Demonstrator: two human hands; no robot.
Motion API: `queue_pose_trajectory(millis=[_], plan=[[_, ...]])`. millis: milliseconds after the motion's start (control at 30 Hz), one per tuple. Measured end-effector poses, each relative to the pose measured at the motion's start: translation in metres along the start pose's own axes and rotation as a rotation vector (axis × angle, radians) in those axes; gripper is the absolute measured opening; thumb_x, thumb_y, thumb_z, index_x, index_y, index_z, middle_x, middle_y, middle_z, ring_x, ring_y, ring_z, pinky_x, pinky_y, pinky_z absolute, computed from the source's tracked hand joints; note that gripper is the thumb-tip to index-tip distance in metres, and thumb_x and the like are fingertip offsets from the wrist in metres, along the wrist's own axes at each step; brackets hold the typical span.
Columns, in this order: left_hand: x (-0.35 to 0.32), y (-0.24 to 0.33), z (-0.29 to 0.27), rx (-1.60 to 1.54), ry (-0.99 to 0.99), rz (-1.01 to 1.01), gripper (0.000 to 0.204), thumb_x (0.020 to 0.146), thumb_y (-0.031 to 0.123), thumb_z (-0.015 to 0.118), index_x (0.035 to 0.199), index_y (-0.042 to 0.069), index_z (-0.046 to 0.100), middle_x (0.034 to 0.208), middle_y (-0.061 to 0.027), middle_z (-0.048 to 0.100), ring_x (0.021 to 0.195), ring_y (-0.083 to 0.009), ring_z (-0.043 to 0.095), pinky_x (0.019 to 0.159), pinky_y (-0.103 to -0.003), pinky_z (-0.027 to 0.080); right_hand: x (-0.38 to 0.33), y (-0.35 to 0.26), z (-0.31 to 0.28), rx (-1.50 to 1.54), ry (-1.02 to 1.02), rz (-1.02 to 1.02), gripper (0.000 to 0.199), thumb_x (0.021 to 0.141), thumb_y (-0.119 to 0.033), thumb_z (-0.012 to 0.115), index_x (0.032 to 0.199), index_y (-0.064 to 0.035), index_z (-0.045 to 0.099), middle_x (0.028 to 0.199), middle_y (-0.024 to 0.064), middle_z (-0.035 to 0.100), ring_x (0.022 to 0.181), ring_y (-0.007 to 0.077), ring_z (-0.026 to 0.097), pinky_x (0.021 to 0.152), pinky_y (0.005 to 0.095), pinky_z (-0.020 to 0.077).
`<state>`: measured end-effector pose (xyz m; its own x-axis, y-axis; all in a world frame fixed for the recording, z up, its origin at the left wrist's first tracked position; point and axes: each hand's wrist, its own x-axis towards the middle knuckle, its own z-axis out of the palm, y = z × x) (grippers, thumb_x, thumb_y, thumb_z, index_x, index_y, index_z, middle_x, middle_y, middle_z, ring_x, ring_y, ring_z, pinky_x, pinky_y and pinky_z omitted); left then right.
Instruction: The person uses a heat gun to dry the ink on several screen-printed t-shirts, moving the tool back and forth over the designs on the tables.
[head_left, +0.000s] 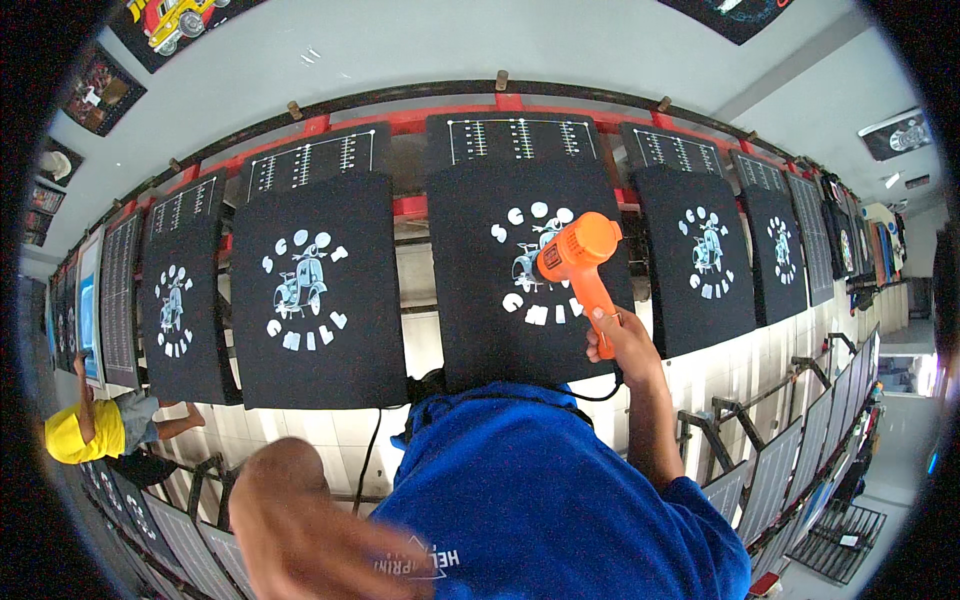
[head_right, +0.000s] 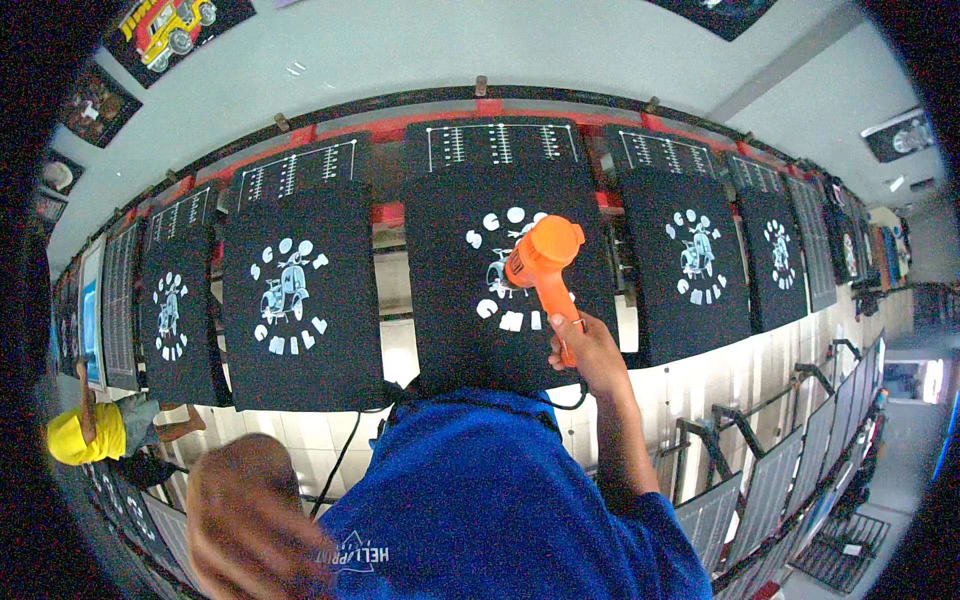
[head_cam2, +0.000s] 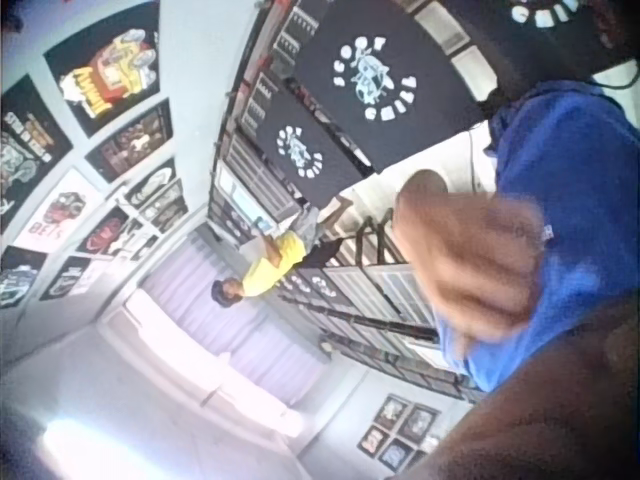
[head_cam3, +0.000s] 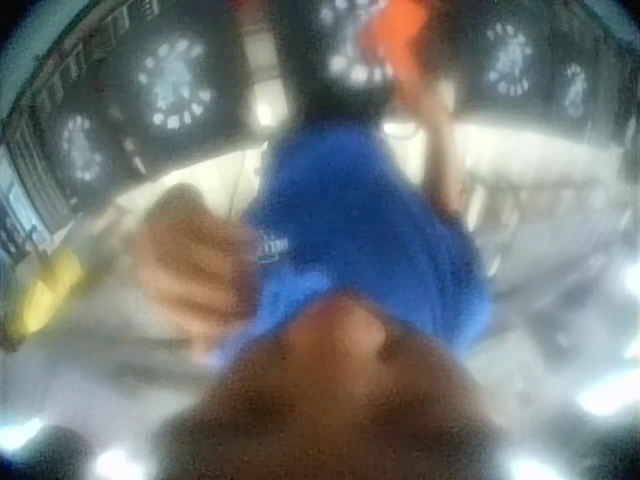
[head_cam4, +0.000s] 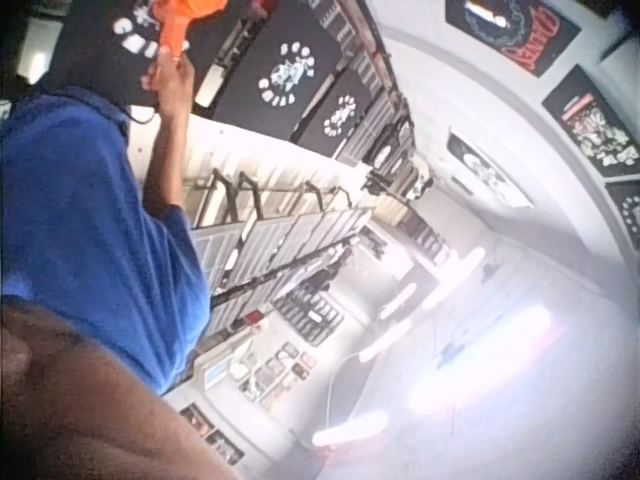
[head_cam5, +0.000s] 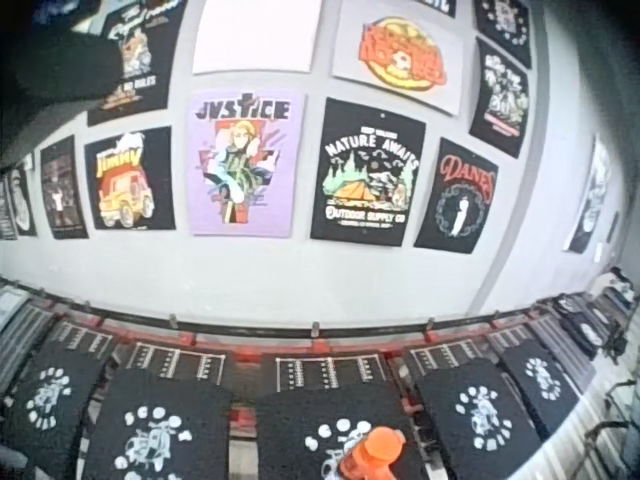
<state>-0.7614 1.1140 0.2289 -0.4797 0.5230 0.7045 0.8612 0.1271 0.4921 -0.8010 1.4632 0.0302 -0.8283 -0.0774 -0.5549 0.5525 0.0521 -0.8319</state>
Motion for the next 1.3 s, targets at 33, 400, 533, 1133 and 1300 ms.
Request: queue_pose_trajectory(millis=[33, 400, 533, 1133, 1300], plan=[[0.008, -0.011, 0.005, -0.047, -0.055, 0.028, 0.03, 0.086, 0.041, 0.061, 0.087, 0.011, 0.065, 0.082, -0.0061, 0.07, 0.072, -0.0191, 0.064, 0.067, -0.036, 0.052, 0.001, 0.005, 0.001, -0.016, 0.013, -0.022, 0.039, 0.091, -0.037, 0.062, 0.1, 0.0005, 0.056, 0.069, 0.0017, 0.054, 0.057, 0.0108, 0.055, 0.053, 0.0246, 0.0457], [0.05, 0.007, 0.007, -0.056, -0.074, -0.239, 0.018, 0.08, 0.03, 0.071, 0.076, 0.012, 0.068, 0.076, -0.0066, 0.069, 0.07, -0.0193, 0.064, 0.067, -0.032, 0.051, 0.012, 0.003, 0.005, -0.021, -0.034, 0.002, 0.03, 0.091, -0.034, 0.062, 0.095, -0.0041, 0.058, 0.071, 0.0005, 0.056, 0.059, 0.0099, 0.057, 0.055, 0.0239, 0.0491], [0.043, 0.005, 0.006, -0.037, -0.08, -0.199, 0.017, 0.08, 0.028, 0.07, 0.077, 0.011, 0.067, 0.075, -0.0068, 0.069, 0.069, -0.0197, 0.064, 0.066, -0.032, 0.051, 0.011, 0.0, 0.015, -0.106, -0.023, -0.04, 0.033, 0.091, -0.035, 0.063, 0.097, -0.0023, 0.058, 0.072, 0.0005, 0.055, 0.06, 0.0097, 0.056, 0.056, 0.0246, 0.0493], [-0.01, -0.034, 0.032, 0.007, 0.336, -0.321, 0.008, 0.081, 0.013, 0.063, 0.077, 0.005, 0.063, 0.075, -0.0082, 0.065, 0.065, -0.0213, 0.063, 0.062, -0.035, 0.052, 0.025, -0.007, 0.016, -0.086, -0.084, -0.035, 0.031, 0.091, -0.034, 0.061, 0.096, -0.0034, 0.057, 0.071, -0.0005, 0.056, 0.061, 0.0094, 0.056, 0.056, 0.0242, 0.0482], [-0.126, -0.109, 0.084, -0.006, 0.176, -0.922, 0.008, 0.089, 0.004, 0.054, 0.093, -0.003, 0.058, 0.083, -0.012, 0.062, 0.076, -0.0225, 0.062, 0.069, -0.03, 0.048, 0.021, -0.016, 0.021, -0.082, -0.125, -0.006, 0.032, 0.091, -0.033, 0.061, 0.097, -0.0021, 0.056, 0.069, 0.0013, 0.056, 0.059, 0.0104, 0.057, 0.053, 0.0249, 0.0472]])
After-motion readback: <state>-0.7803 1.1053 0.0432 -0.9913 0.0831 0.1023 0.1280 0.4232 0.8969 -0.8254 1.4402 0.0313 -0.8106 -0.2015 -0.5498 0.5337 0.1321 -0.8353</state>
